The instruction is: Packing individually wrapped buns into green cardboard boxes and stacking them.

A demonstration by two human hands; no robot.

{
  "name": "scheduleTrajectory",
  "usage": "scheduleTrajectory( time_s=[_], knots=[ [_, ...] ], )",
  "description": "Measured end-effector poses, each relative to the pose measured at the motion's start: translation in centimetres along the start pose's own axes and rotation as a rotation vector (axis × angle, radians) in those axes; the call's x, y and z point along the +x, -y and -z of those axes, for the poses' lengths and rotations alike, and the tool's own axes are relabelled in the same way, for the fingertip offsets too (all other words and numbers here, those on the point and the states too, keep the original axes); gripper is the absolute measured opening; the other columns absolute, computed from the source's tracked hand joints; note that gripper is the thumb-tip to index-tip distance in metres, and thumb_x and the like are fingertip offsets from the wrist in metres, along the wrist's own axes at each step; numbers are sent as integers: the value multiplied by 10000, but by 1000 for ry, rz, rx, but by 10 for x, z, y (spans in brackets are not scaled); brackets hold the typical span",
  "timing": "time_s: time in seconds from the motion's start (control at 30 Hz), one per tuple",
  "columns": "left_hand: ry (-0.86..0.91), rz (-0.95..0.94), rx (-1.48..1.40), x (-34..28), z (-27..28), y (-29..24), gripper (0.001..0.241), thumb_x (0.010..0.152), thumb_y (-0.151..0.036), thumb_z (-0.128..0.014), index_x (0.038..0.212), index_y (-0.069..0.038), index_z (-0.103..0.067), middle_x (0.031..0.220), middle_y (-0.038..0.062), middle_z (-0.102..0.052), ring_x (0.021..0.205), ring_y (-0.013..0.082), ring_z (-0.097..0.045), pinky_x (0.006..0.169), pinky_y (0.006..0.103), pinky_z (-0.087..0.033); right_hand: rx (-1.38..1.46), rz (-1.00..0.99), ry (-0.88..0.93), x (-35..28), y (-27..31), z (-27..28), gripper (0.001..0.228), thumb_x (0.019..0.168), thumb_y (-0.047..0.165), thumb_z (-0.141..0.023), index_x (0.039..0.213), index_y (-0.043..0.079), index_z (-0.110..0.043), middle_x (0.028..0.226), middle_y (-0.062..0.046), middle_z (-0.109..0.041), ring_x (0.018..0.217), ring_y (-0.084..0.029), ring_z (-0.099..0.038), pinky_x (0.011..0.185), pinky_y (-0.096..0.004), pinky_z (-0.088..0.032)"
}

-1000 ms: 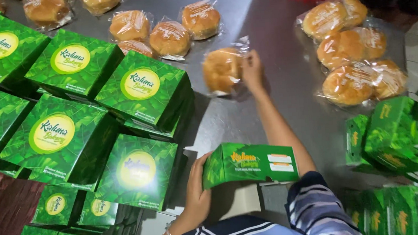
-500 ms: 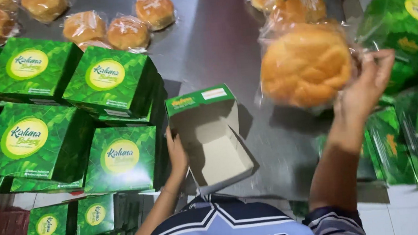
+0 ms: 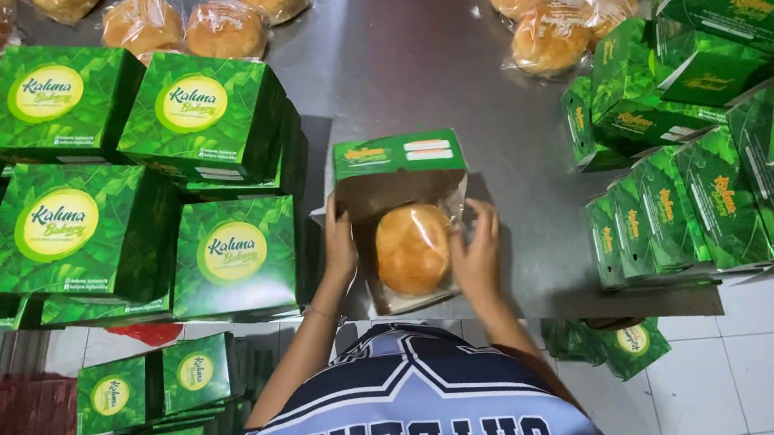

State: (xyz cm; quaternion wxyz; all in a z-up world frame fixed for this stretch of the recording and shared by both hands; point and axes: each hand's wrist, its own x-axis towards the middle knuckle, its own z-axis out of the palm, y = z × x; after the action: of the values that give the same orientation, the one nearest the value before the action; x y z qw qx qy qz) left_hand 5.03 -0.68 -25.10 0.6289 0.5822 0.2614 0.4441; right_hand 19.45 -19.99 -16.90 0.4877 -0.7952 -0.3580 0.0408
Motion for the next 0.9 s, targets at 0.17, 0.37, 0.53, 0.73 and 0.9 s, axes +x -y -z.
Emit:
scheduleTrajectory(
  time_s=[0.17, 0.37, 0.53, 0.73, 0.9],
  knots=[
    [51, -53, 32, -8, -7, -18, 579, 1006, -65, -396, 1571, 39, -322, 1573, 174, -434, 1478, 255, -386, 1242, 346, -256, -250, 44, 176, -28, 21, -27, 627, 913, 193, -685, 1454, -4, -435, 1471, -301, -428, 1221, -467, -564, 965, -487, -500],
    [-16, -25, 84, -12, -1, -6, 632, 963, -40, -412, 1580, 4, -283, 1545, 163, -459, 1439, 236, -436, 1202, 336, -312, -287, 191, 143, -43, 33, -30, 671, 865, 236, -730, 1459, 48, -482, 1527, -260, -399, 1389, -462, -430, 1119, -508, -393],
    [58, -112, 15, -18, -10, -42, 632, 924, 46, -397, 1554, 31, -355, 1508, 202, -510, 1439, 296, -453, 1221, 360, -319, -255, 241, 333, -21, -18, -30, 600, 879, 265, -743, 1366, -33, -558, 1447, -272, -512, 1302, -446, -508, 1063, -488, -433],
    [-49, -108, 643, -48, 9, -33, 688, 769, 106, -448, 1452, 31, -480, 1471, 265, -504, 1371, 428, -490, 1153, 421, -387, -318, -172, 222, 10, 6, 26, 386, 891, 349, -722, 1128, 45, -736, 1111, -238, -734, 926, -352, -721, 806, -450, -582],
    [35, -140, 668, -59, 23, -25, 542, 946, 63, -515, 1474, -57, -521, 1457, 197, -582, 1346, 378, -576, 1139, 396, -447, -233, 33, 163, 17, -14, 25, 357, 916, 289, -674, 1195, 68, -699, 1124, -194, -714, 1014, -379, -694, 853, -459, -553]
  ],
)
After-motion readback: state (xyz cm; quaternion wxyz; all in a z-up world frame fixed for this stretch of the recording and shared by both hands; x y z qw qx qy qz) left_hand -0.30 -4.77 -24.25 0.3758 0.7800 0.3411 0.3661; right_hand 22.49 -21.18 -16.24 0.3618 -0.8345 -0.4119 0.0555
